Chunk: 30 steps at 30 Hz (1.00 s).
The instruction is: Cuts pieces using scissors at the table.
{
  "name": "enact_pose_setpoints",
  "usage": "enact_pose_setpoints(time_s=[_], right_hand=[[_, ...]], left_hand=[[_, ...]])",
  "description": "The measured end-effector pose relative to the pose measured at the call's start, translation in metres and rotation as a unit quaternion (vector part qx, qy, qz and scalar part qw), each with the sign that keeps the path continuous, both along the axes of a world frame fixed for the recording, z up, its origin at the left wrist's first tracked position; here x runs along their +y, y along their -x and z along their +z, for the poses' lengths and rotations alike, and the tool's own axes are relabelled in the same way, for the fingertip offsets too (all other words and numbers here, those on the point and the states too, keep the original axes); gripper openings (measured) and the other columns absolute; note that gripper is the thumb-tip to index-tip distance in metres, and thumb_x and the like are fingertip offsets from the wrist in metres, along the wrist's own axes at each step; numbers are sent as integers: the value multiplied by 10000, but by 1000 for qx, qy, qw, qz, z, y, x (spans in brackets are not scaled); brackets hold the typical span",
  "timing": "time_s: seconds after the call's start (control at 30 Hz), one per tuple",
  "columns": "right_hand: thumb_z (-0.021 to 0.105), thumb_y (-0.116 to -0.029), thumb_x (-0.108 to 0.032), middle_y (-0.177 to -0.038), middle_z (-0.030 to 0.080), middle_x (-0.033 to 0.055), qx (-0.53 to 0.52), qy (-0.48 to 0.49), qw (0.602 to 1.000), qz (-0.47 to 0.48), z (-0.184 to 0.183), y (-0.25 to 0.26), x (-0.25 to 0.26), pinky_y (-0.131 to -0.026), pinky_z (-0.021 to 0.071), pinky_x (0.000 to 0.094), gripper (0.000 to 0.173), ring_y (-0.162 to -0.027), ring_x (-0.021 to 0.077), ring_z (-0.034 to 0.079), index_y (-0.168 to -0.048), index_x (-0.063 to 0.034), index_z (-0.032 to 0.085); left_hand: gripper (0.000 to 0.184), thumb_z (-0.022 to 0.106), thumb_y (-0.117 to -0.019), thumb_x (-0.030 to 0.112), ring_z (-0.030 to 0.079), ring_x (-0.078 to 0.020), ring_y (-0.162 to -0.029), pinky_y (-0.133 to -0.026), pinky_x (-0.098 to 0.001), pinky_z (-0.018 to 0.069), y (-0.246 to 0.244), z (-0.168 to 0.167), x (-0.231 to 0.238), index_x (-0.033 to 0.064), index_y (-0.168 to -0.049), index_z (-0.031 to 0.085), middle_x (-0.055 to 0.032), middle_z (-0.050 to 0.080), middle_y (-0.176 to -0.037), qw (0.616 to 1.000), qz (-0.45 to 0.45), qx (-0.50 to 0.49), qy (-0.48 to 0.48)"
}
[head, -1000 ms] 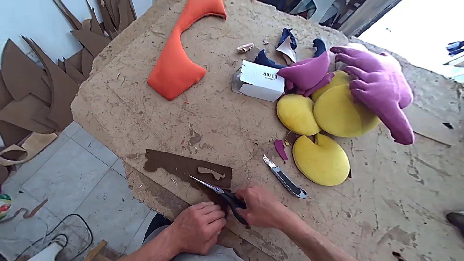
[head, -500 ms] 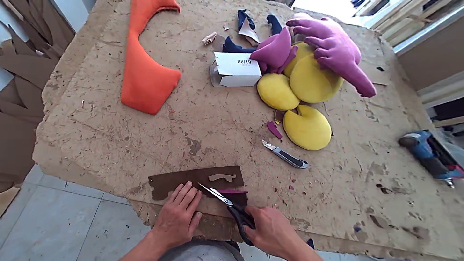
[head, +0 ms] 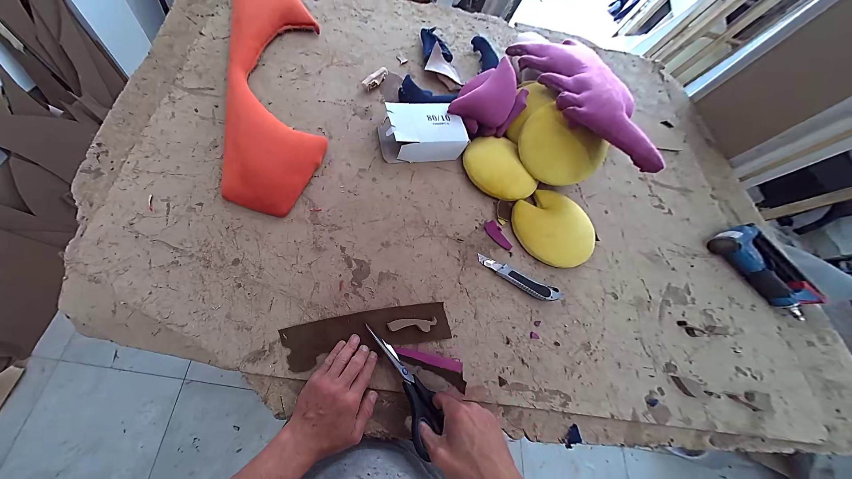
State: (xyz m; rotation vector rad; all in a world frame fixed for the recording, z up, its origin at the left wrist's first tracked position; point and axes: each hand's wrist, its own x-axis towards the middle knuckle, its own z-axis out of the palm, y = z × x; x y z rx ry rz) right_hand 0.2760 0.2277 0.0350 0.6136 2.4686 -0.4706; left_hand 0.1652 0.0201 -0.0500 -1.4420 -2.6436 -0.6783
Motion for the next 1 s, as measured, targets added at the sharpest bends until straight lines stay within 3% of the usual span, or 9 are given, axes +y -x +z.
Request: enact_pose_setpoints(time_s=[0.2,0.4,0.63,0.73,0.83,1.0], right_hand=[[608,-895,-433,-719,675,124,14,5,999,-31,-6,1,-17,-649,528,536,378,-735,331,702,-869,-65,690],[629,-850,-510,-749,690,106,-6,27,996,-80,0,16,-31,-689,535,529,447,-769,307,705,-892,-74,718],[609,-888,-476,-692,651,83,25,41,995,-92,-3,20,-37,-651,517,500,401,-705,279,679,-842,-85,685],[615,-867,-525,-736,668,76,-7,51,994,-100,1,32,-37,-686,527,493,437,-751,268,685,-879,-96,700],[579,-915,-477,-771,671,92,-21,67,994,-87,1,45,-35,-719,521,500,403,-797,285,686,-899,-89,689],[646,-891,-450,-707,653,44,73,140,983,-90,7,27,-23,-650,526,460,357,-677,220,656,-902,-97,700]], left_hand=[[500,411,-1033,369,511,-255,-1419,-1169,-435,429,7,2,-4,90,-1360,665,-67,630,-1437,1000,-23,-8,-11],[488,427,-1030,359,527,-254,-1406,-1171,-428,428,13,3,-8,74,-1336,678,-75,638,-1426,999,-48,-11,-16],[479,430,-1028,342,540,-256,-1394,-1158,-434,443,17,3,-10,66,-1326,683,-83,639,-1424,998,-61,-20,-21],[460,442,-1021,327,540,-259,-1393,-1152,-433,450,17,1,-10,68,-1305,693,-81,647,-1413,998,-62,-11,-28],[450,445,-1022,320,545,-253,-1389,-1151,-427,452,17,2,-10,86,-1316,692,-74,647,-1413,998,-61,-8,-25],[428,432,-1033,333,541,-255,-1392,-1159,-430,447,18,5,-10,101,-1228,735,-68,666,-1384,998,-61,-24,-24]])
